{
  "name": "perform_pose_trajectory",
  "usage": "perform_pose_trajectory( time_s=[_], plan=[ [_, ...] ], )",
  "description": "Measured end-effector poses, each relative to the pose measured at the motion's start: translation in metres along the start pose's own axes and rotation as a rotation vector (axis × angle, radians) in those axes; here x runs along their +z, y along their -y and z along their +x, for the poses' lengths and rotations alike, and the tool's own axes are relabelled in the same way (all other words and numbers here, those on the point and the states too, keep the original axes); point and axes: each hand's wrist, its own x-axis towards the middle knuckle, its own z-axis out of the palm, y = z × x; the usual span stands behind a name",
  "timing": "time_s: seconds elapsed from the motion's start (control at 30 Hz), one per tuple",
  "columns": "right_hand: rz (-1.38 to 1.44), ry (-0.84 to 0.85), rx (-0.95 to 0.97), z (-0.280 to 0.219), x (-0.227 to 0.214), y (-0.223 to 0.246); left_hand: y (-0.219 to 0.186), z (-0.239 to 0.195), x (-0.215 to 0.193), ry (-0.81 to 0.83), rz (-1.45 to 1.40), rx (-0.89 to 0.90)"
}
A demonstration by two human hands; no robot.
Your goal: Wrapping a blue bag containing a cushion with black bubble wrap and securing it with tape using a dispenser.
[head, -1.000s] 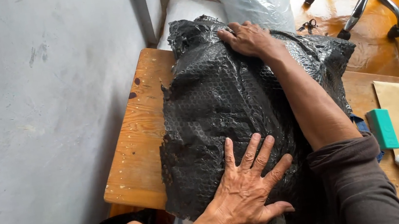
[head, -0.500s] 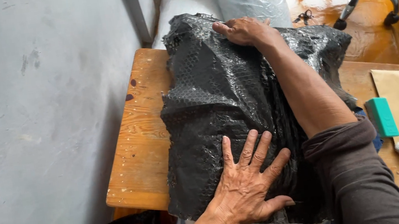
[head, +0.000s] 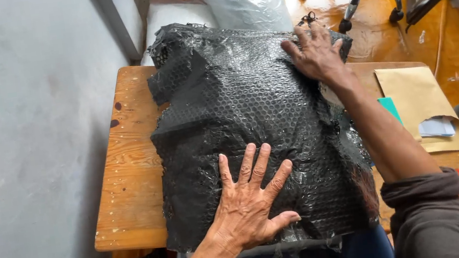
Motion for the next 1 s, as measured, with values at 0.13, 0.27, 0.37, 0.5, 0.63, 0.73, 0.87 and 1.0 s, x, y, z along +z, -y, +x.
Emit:
perform_pose_trajectory(
  time_s=[0.13,0.27,0.37,0.5,0.63,0.73,0.87,1.0],
  plan=[
    [-0.092,0.049,-0.182,-0.069,0.019,0.018,0.000,0.000,-0.002,0.002,0.023,0.005],
    [0.035,0.064,-0.231,-0.095,0.031,0.014,-0.001,0.000,-0.001,0.041,0.023,0.016],
    [0.136,0.037,-0.178,-0.087,0.035,-0.020,0.000,-0.001,-0.002,0.060,-0.009,0.016],
    [0.240,-0.176,-0.128,-0.092,0.046,-0.107,0.002,-0.003,-0.001,0.091,-0.032,0.036],
    [0.437,-0.171,0.163,-0.163,0.041,-0.154,0.003,-0.004,0.001,0.094,-0.039,0.038],
    [0.595,-0.067,0.352,-0.204,0.058,-0.181,0.002,-0.006,-0.001,0.094,-0.041,0.043],
    [1.092,0.118,0.516,-0.228,0.088,-0.207,0.000,-0.003,-0.002,0.106,-0.052,0.037],
    [1.359,0.219,0.519,-0.228,0.089,-0.217,-0.002,-0.002,-0.003,0.112,-0.058,0.038]
  ],
)
